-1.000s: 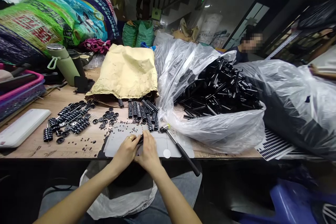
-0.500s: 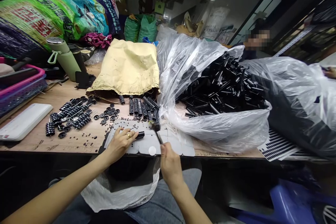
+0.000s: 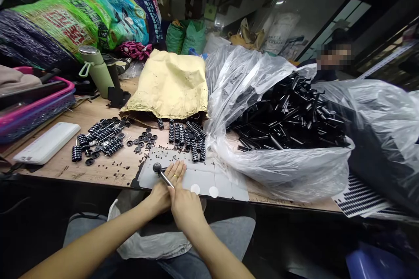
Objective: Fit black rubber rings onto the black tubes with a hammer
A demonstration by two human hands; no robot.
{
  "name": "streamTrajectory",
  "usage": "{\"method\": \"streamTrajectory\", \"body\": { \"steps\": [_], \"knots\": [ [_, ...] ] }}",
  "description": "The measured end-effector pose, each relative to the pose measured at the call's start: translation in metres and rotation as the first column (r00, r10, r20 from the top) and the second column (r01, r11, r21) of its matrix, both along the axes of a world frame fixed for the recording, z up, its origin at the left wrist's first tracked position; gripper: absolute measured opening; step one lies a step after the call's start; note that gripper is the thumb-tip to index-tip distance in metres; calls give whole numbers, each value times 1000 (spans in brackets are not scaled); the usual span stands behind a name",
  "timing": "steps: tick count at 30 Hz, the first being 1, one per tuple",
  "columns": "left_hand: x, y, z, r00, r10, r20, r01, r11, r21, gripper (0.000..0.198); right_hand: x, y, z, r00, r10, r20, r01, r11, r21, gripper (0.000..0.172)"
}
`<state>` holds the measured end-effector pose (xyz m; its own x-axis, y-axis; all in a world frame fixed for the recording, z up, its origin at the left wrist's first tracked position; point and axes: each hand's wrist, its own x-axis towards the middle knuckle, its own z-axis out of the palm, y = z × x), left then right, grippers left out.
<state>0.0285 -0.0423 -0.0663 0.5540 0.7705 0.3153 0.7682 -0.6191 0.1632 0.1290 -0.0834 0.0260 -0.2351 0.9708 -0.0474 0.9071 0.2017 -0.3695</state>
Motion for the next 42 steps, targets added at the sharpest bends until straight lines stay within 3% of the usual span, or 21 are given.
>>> {"method": "streamTrajectory", "body": {
  "steps": [3, 7, 9, 12, 15, 19, 21, 23, 24, 27, 31, 33, 36, 39, 42],
  "knots": [
    [0, 5, 3, 1000, -23, 12, 23, 1000, -6, 50, 4, 6, -9, 998, 4, 64, 2, 995, -98, 41],
    [1, 18, 17, 997, -9, 78, 19, 992, -122, 49, 36, 9, -4, 989, -144, -40, 143, 989, -38, 44],
    [1, 24, 23, 994, 9, 109, 7, 989, -148, 46, 59, 11, -6, 972, -235, -16, 235, 972, 7, 44],
    [-2, 26, 27, 996, 13, 87, 0, 989, -151, 36, 96, 15, -20, 936, -337, 106, 334, 942, 41, 41],
    [-5, 17, 29, 999, 31, 21, -26, 982, -188, 46, 126, 20, -36, 874, -406, 266, 399, 913, 85, 38],
    [-18, 19, 39, 997, -35, 71, 57, 937, -345, 42, 151, 30, -53, 800, -459, 387, 386, 887, 254, 36],
    [-32, 44, 47, 990, 130, 61, -98, 923, -373, 43, 158, 34, -61, 791, -448, 417, 318, 883, 345, 34],
    [-49, 85, 54, 927, 374, -2, -363, 897, -252, 47, 163, 38, -67, 795, -425, 433, 259, 883, 392, 33],
    [-58, 107, 57, 908, 417, -31, -417, 896, -149, 51, 163, 39, -69, 803, -416, 427, 243, 882, 403, 33],
    [-83, 164, 56, 950, 251, -187, -239, 967, 84, 45, 163, 43, -67, 861, -388, 328, 229, 873, 431, 31],
    [-103, 200, 43, 944, -10, -328, 69, 984, 166, 30, 161, 70, -44, 936, -329, 124, 238, 853, 465, 25],
    [-106, 205, 38, 941, -66, -332, 131, 976, 176, 28, 164, 99, -31, 940, -336, 61, 275, 851, 448, 23],
    [-101, 200, 38, 972, -81, -222, 124, 974, 189, 33, 172, 151, -21, 926, -377, 19, 341, 858, 384, 25],
    [-86, 179, 47, 998, -58, 22, 54, 989, 140, 29, 179, 191, -25, 933, -360, -27, 350, 883, 313, 23],
    [-69, 144, 60, 935, 28, 354, -3, 997, -71, 26, 181, 207, -31, 933, -343, -111, 360, 899, 250, 21]
  ]
}}
